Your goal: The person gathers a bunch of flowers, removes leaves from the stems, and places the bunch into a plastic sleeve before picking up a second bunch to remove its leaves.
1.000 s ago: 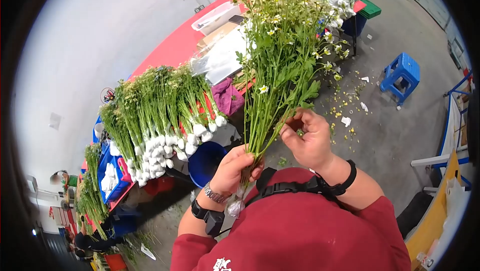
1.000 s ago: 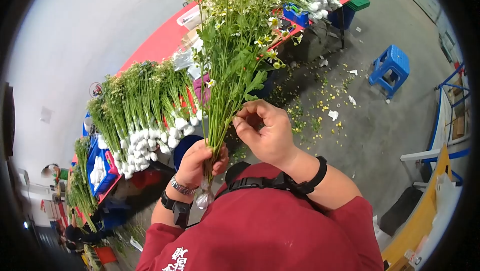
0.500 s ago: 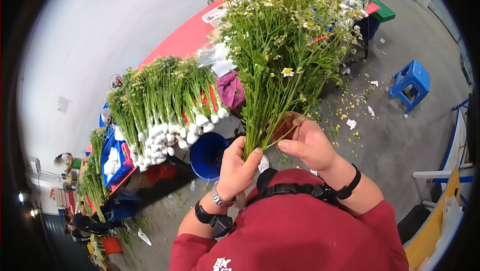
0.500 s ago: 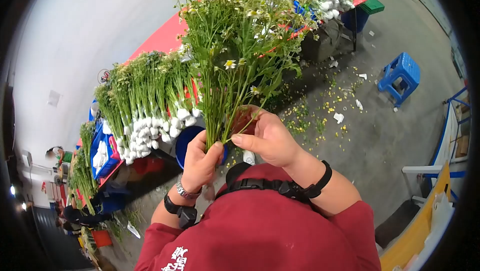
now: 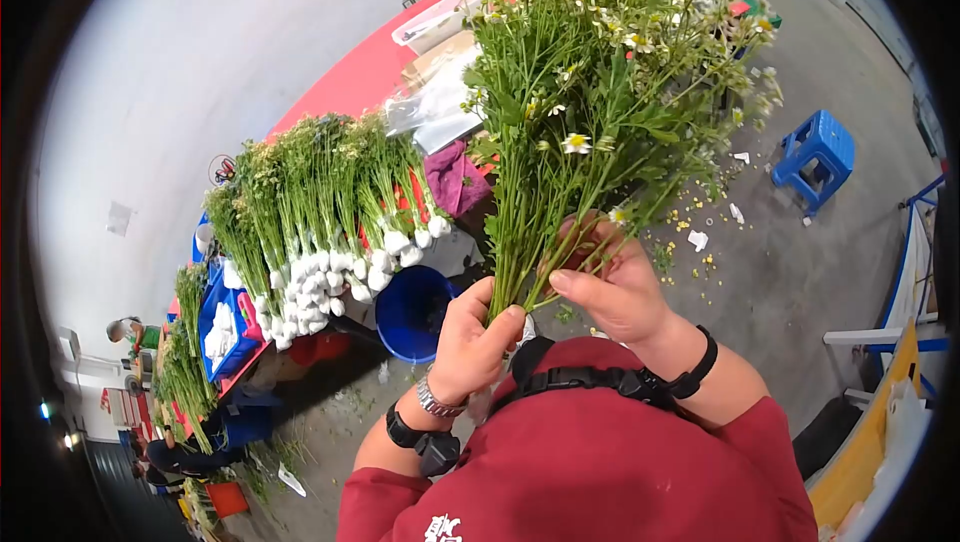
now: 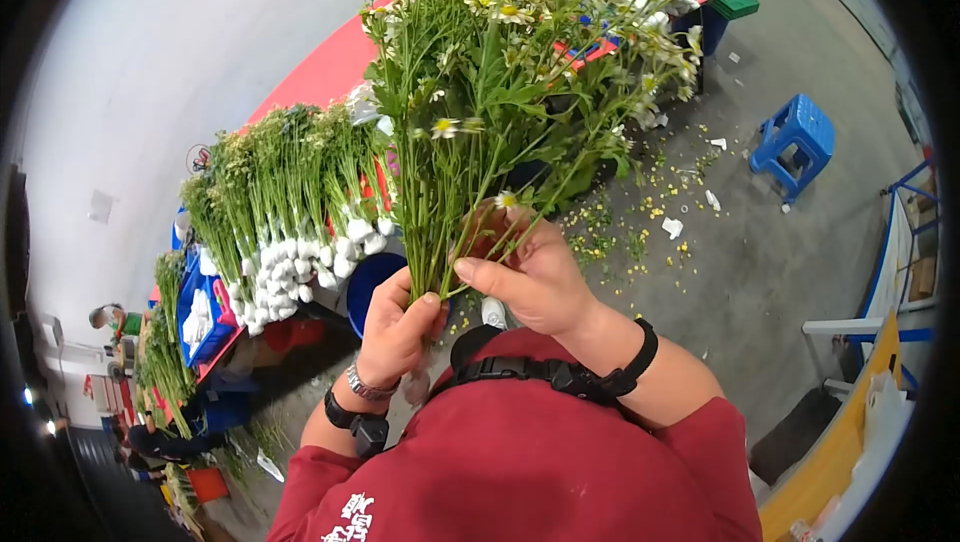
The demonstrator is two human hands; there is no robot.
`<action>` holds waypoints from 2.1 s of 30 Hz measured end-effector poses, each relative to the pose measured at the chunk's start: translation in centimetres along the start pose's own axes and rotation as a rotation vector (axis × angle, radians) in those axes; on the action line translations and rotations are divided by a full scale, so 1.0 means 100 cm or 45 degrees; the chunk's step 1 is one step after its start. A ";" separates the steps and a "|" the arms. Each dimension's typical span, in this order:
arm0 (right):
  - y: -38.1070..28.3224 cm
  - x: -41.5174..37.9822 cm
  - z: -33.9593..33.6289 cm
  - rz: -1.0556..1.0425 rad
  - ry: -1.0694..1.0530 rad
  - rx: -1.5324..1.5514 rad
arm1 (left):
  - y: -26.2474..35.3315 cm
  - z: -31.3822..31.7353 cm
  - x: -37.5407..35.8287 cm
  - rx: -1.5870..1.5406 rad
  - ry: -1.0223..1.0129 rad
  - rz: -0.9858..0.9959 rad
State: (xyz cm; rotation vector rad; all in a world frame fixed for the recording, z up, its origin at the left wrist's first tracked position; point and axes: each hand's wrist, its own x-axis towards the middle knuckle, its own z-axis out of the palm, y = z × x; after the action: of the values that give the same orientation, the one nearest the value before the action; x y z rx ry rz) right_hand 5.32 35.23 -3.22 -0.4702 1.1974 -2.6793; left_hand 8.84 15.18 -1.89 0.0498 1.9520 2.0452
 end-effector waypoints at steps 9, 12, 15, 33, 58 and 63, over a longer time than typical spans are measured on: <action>-0.013 -0.005 -0.012 0.269 -0.448 0.558 | 0.018 -0.005 -0.004 -0.281 -0.336 -0.129; -0.009 -0.009 -0.025 0.426 -0.458 0.593 | 0.014 -0.011 -0.009 -0.345 -0.424 -0.186; -0.016 -0.010 -0.022 0.365 -0.474 0.455 | 0.016 -0.006 -0.013 -0.369 -0.379 -0.214; -0.037 -0.012 -0.021 0.316 -0.457 -0.102 | 0.005 -0.008 -0.006 -0.522 -0.632 -0.311; -0.026 -0.022 -0.008 0.262 -0.092 0.124 | 0.008 -0.003 -0.003 -0.359 -0.374 -0.192; -0.031 -0.020 -0.015 0.367 -0.149 0.246 | 0.009 -0.004 -0.002 -0.413 -0.402 -0.245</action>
State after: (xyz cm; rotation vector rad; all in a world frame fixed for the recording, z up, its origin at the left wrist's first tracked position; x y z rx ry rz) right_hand 6.56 38.88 -2.20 -0.3855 0.8873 -2.4516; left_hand 8.79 14.70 -1.03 0.1002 1.3706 2.0536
